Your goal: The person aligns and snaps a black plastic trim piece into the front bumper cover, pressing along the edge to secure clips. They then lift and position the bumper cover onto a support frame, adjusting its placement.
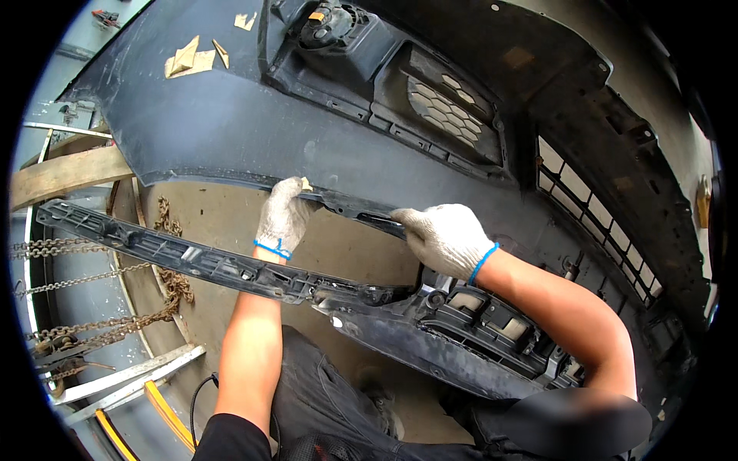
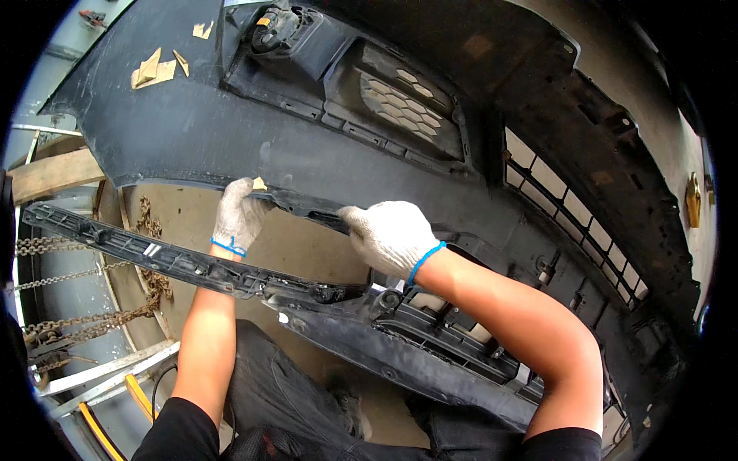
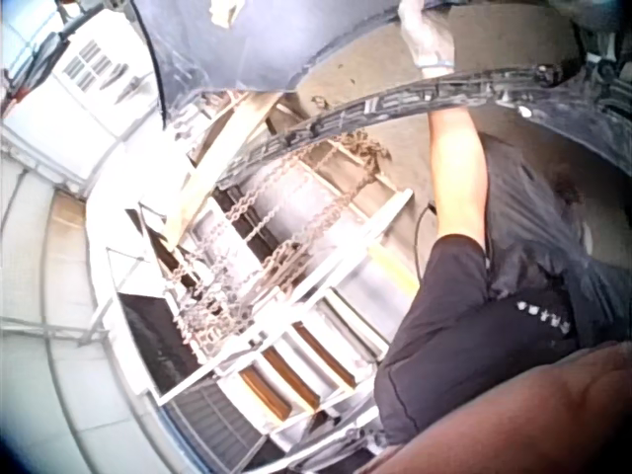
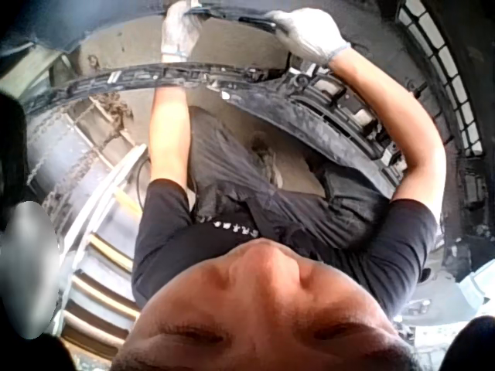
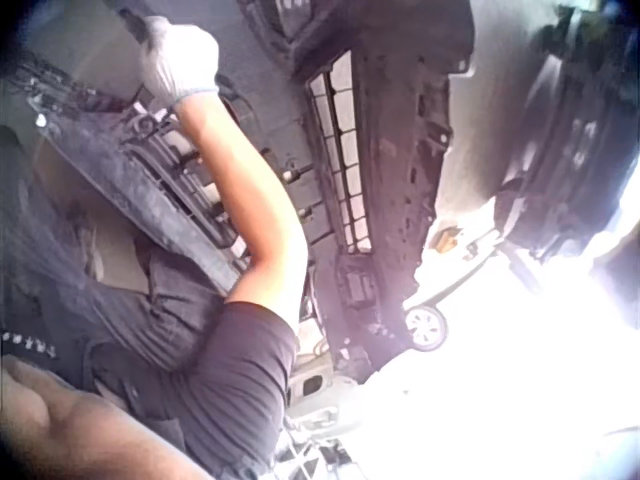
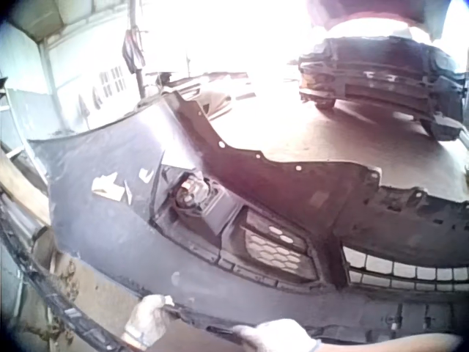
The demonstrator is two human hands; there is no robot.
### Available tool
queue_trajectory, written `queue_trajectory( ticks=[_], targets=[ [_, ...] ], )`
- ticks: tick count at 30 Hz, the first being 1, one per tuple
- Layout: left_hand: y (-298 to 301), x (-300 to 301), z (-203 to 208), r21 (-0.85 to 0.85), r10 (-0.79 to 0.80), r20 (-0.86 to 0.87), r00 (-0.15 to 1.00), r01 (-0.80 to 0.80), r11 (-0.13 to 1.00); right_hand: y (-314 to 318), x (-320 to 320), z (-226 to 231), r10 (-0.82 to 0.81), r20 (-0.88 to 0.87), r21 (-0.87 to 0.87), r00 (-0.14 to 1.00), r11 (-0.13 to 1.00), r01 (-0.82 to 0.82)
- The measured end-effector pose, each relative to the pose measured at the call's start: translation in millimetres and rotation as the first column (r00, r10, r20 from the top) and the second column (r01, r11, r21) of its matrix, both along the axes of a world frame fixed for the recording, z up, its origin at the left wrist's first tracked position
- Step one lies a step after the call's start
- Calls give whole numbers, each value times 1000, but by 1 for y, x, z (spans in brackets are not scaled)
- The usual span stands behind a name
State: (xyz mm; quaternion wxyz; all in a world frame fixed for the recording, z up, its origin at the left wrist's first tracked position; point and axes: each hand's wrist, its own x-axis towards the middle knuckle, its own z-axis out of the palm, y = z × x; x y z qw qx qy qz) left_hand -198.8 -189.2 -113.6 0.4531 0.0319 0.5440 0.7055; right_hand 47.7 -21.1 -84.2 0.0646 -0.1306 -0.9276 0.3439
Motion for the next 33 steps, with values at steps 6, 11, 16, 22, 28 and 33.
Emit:
queue_trajectory(
  ticks=[6, 11, 16, 22, 28, 33],
  targets=[
    [-5, -4, -7, -12, -38, -36, 999, 37, 999, 10, -24, -7, -21, 213, -294, 977, 952, 84],
    [-7, -3, 1, -71, -45, 39, 998, 48, 996, 39, -50, -9, 54, 203, -338, 978, 941, 18],
    [17, 25, 26, -372, -210, 70, 975, 221, 902, 75, -88, 12, 31, 275, -35, 961, 999, -23],
    [15, 24, 26, -429, -356, 163, 920, 391, 814, 90, -93, 22, 47, 256, -645, 965, 752, 134],
    [13, 23, 32, -463, -399, 177, 900, 434, 773, 73, -105, 3, -60, 377, -685, 924, 653, 322],
    [15, 27, 34, -423, -407, 127, 905, 420, 803, 75, -109, -17, -4, 240, -646, 971, 745, 163]
  ],
)
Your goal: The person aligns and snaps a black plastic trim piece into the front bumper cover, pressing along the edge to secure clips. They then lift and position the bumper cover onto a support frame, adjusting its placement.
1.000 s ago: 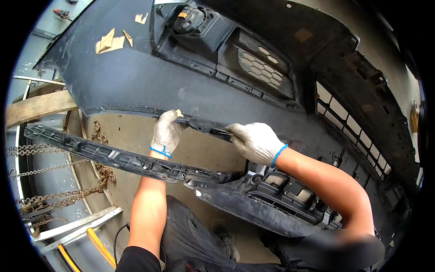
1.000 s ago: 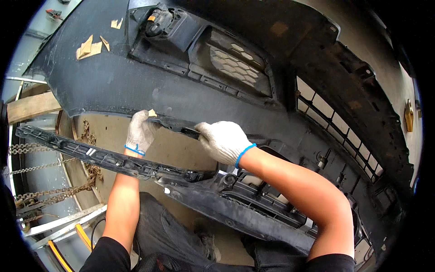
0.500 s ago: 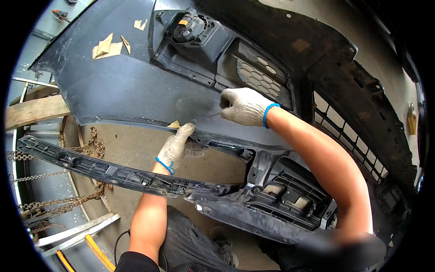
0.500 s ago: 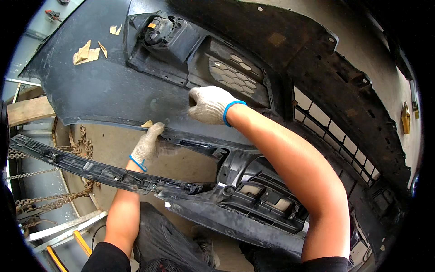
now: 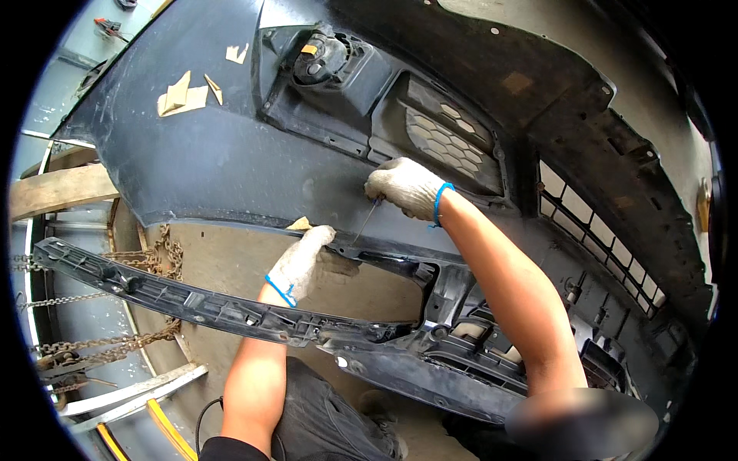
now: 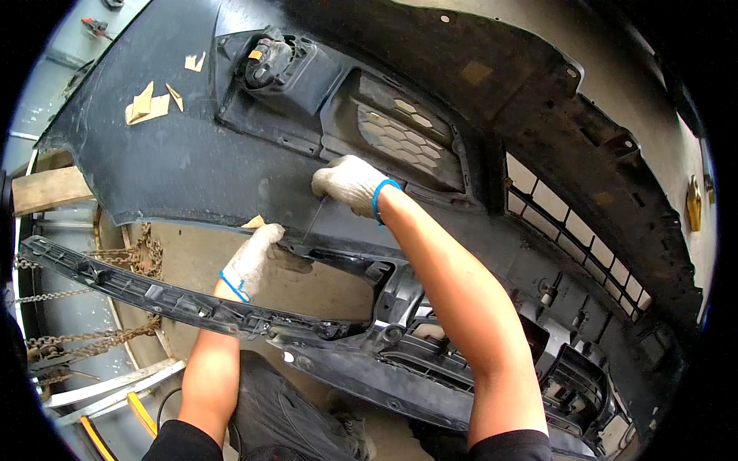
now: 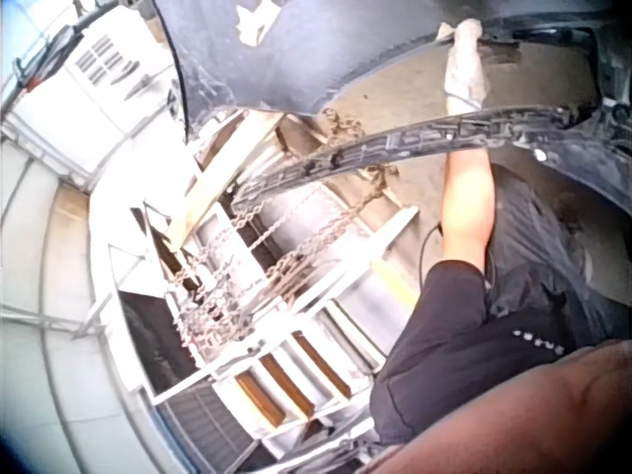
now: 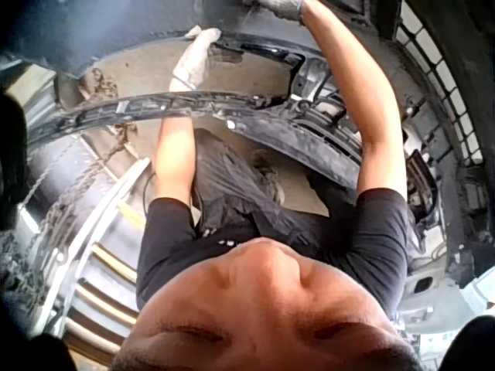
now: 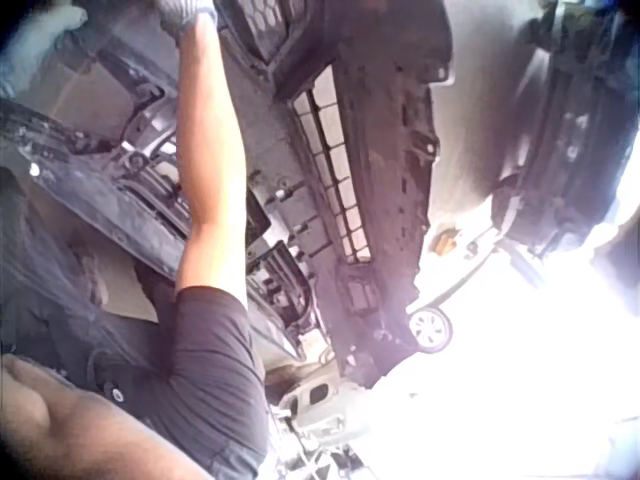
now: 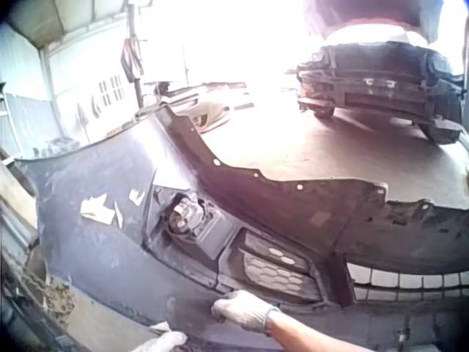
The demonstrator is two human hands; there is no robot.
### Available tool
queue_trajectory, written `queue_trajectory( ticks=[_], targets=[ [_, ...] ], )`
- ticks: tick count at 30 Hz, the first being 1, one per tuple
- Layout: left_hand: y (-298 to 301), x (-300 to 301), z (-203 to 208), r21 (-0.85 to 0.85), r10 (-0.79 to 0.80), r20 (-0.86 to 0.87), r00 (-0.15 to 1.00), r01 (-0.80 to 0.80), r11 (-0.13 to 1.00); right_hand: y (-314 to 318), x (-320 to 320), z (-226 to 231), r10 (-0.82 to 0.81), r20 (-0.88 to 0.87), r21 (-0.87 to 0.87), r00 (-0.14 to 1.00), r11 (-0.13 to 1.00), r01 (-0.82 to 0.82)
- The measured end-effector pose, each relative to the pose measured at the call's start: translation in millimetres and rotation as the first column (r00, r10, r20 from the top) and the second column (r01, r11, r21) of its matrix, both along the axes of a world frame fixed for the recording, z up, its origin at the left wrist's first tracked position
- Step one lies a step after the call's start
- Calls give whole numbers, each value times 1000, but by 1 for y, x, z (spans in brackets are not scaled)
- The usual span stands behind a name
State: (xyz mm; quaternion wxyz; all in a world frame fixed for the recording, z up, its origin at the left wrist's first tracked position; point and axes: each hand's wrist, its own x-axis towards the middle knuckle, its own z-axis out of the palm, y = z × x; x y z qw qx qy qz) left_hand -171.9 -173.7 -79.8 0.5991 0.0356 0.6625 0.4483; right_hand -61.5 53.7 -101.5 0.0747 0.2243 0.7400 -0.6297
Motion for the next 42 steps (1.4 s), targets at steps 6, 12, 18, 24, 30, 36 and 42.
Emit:
queue_trajectory(
  ticks=[6, 12, 18, 24, 30, 36, 42],
  targets=[
    [-2, 0, -1, 5, 30, 1, 1000, -30, 1000, 0, -10, -1, -11, -6, 21, 1000, 1000, 11],
    [-3, -1, -6, 3, 51, 9, 999, -51, 999, 2, -12, -4, 167, -101, 239, 981, 961, -139],
    [-1, -1, -5, 2, 41, 11, 999, -41, 999, 4, -12, -15, 368, -115, 651, 923, 729, -210],
    [-6, -4, -9, 5, 60, 5, 998, -60, 998, 2, -13, 8, 123, 4, 185, 992, 975, -121],
    [-1, 1, -7, 26, 63, -11, 998, -63, 998, 4, -15, -18, 124, -158, 238, 980, 968, -85],
    [-7, -4, -15, 24, 47, 21, 999, -48, 999, -4, -23, -2, -36, -96, 10, 995, 999, 37],
    [-4, -4, -13, -23, 39, 24, 999, -38, 999, -5, -32, 4, 7, 14, 34, 1000, 999, -7]
  ],
)
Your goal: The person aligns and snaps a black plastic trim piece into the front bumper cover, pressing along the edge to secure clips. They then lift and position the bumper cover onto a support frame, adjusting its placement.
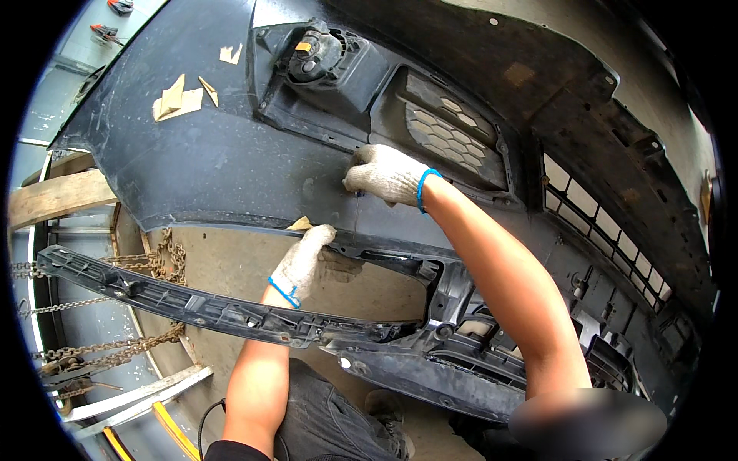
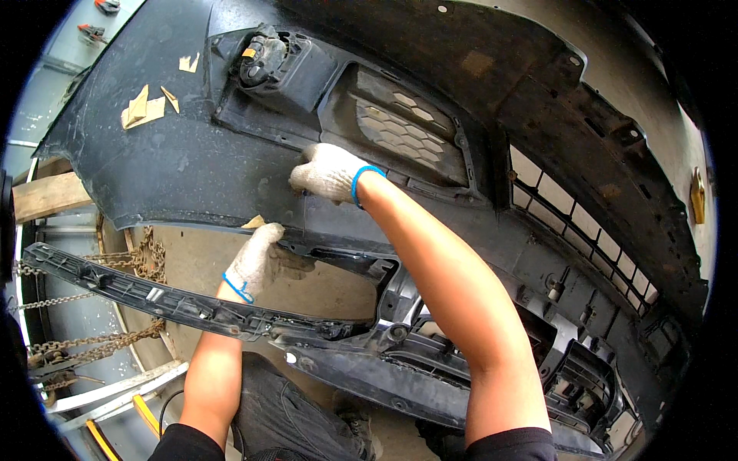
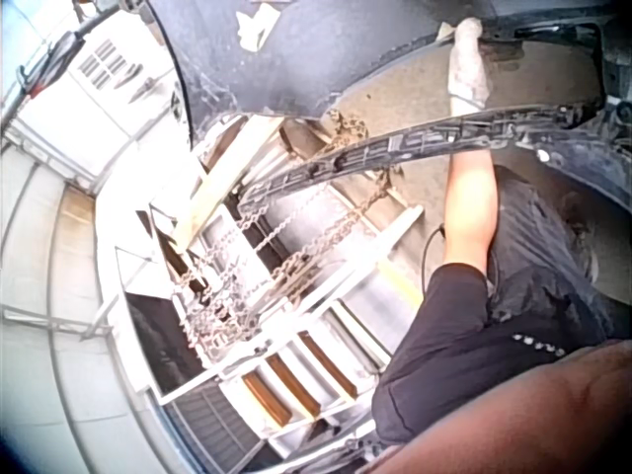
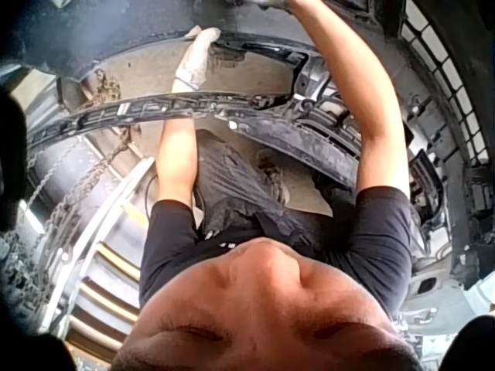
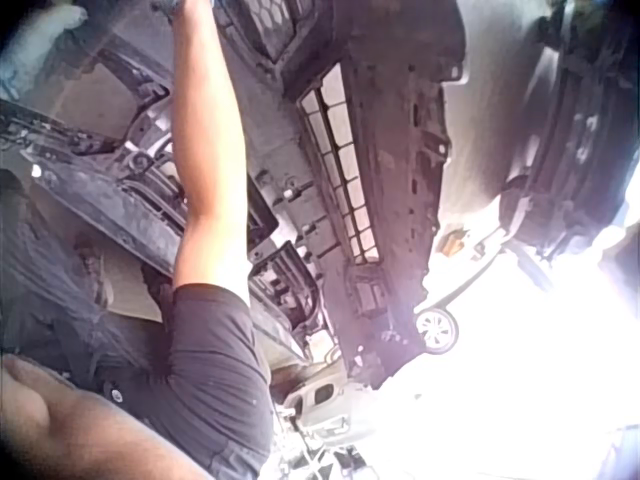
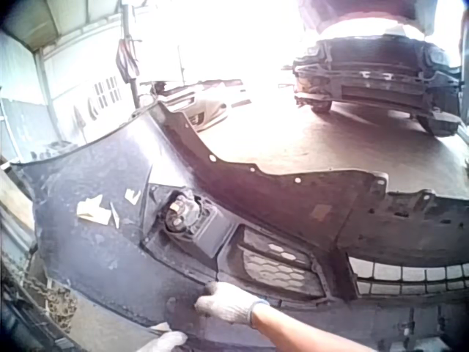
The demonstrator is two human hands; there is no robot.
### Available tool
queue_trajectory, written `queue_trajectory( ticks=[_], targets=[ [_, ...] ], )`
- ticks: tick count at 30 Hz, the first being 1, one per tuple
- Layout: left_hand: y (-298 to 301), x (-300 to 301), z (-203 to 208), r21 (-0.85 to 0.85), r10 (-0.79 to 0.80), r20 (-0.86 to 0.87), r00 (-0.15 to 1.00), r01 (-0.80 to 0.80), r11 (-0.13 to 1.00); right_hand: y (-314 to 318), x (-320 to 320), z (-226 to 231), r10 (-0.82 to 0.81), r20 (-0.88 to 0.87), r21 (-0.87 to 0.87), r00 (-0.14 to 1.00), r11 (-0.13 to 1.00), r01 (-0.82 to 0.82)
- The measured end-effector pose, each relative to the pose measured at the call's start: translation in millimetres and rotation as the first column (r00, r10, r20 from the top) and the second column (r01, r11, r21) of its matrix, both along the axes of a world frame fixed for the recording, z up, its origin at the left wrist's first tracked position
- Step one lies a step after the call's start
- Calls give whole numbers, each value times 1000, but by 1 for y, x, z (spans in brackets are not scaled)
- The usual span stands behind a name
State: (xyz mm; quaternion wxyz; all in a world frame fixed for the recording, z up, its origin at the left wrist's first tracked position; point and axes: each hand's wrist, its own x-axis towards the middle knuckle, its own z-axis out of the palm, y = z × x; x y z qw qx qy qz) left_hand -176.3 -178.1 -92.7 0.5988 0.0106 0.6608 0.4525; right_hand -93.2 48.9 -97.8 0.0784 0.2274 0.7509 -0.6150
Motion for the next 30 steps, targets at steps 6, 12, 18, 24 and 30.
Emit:
queue_trajectory(
  ticks=[6, 12, 18, 24, 30],
  targets=[
    [-3, -1, -7, 38, 1, 2, 1000, -1, 999, -6, 0, 0, -59, 114, 36, 992, 998, 55],
    [-1, 0, -3, 52, 11, -5, 1000, -11, 999, -12, -4, -16, -96, 3, 80, 995, 992, 95],
    [0, 0, -6, 36, 28, 6, 1000, -29, 999, -18, 5, -40, -213, -242, -12, 947, 976, 216],
    [-1, -1, -5, 41, 18, 5, 1000, -19, 999, -19, 3, -24, -151, -23, 310, 988, 939, 150],
    [-2, -2, -6, 27, 8, -2, 1000, -8, 1000, -26, -12, -26, -195, -31, 307, 980, 932, 195]
  ],
)
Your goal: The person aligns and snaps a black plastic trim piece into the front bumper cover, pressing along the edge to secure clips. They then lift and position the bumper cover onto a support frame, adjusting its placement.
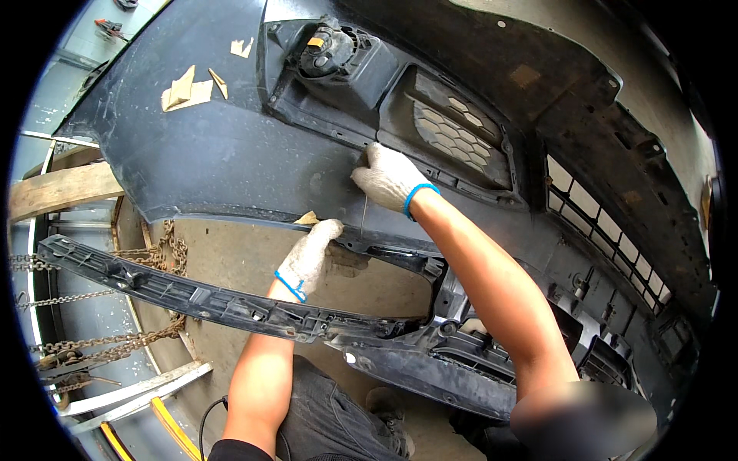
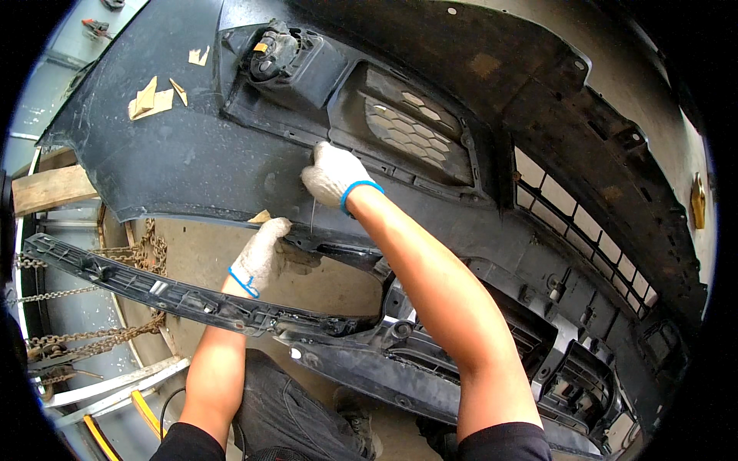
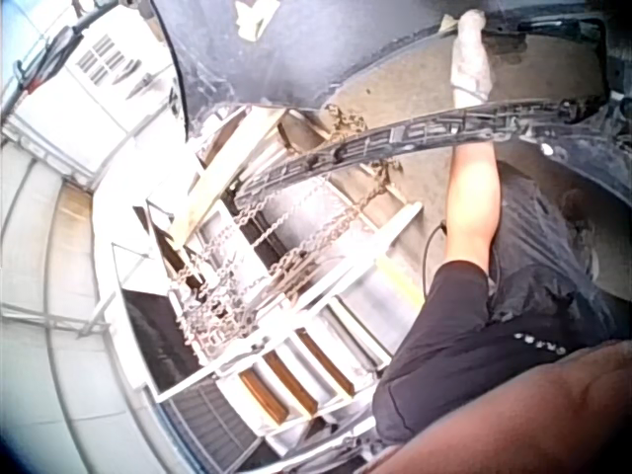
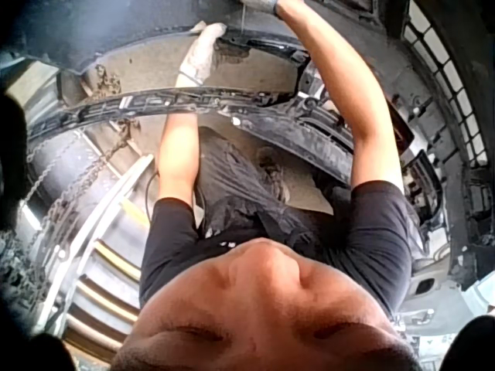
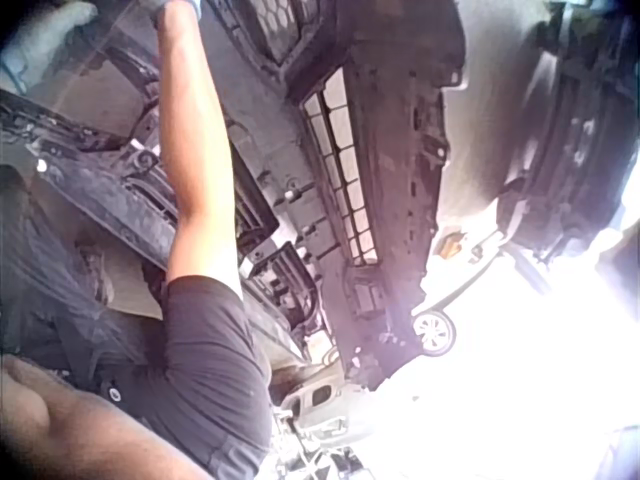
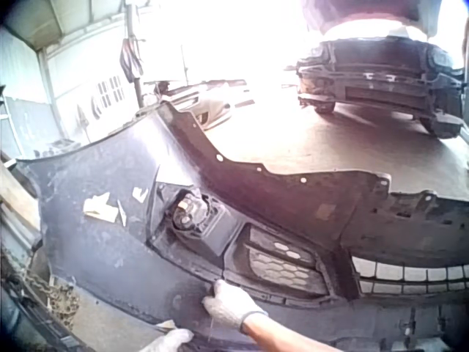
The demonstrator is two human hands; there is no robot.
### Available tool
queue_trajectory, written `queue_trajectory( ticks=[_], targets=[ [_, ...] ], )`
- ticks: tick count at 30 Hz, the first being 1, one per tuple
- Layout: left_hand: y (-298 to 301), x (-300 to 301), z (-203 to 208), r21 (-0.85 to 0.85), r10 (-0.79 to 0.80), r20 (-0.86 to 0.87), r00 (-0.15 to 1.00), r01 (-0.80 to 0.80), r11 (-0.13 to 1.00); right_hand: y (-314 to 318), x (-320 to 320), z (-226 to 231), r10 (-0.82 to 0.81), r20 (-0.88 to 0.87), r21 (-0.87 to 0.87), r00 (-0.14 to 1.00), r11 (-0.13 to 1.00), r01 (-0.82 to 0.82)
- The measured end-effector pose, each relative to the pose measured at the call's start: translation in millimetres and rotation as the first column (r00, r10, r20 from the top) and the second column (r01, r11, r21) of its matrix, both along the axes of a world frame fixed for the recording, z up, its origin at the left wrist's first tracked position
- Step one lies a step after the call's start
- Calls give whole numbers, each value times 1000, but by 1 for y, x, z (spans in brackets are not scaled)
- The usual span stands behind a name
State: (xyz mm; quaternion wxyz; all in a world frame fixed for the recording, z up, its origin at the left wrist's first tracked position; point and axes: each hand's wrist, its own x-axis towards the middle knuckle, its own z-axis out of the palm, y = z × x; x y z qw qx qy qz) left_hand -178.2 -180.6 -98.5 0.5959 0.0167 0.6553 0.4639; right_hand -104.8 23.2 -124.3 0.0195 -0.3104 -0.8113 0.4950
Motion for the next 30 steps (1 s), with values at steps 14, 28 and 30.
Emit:
queue_trajectory(
  ticks=[14, 28, 30],
  targets=[
    [5, 4, 4, 2, -2, -10, 1000, 2, 1000, -25, -25, -18, -559, -111, -692, 821, 637, 340],
    [0, -2, -7, 30, -18, -29, 999, 19, 999, -19, -22, 2, -650, 51, -948, 759, 208, 242],
    [-2, -3, -4, 54, 24, 49, 999, -27, 998, -20, -18, 7, -666, 31, -985, 745, 104, 134]
  ],
)
